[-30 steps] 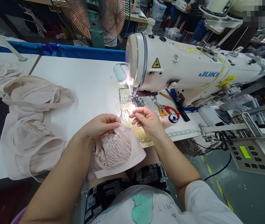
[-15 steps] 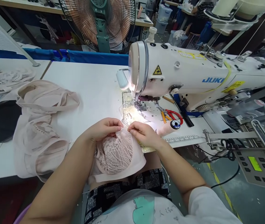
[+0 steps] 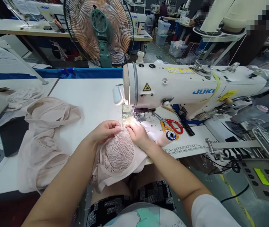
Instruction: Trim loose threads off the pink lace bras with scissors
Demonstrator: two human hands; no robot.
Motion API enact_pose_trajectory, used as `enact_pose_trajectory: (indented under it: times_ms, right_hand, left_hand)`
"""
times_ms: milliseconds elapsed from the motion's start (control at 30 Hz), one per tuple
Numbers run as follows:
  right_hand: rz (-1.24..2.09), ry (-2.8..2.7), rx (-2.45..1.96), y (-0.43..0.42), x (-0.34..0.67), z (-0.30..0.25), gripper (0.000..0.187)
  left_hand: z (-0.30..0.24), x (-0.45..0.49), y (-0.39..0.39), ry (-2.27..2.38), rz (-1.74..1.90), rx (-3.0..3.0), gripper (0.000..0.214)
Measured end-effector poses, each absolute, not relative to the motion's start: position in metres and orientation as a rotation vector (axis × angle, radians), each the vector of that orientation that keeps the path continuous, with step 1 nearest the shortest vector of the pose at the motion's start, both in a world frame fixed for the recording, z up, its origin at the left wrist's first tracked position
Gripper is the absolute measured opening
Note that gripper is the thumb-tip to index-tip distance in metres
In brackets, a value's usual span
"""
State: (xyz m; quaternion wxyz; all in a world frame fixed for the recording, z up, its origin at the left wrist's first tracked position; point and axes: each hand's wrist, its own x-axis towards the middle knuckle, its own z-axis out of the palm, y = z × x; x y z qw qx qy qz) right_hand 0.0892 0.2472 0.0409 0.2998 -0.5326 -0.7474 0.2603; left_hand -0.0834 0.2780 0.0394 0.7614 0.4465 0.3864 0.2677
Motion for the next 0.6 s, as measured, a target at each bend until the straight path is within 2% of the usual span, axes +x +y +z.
enact_pose_trajectory:
  times_ms: [600]
  right_hand:
    - [0.897,-1.946,-1.355,0.2515,0.0937,0.0401,0.017]
  left_hand:
    - [0.0348,-0.0913,0.2817,0.806,0.494,1.057,0.015]
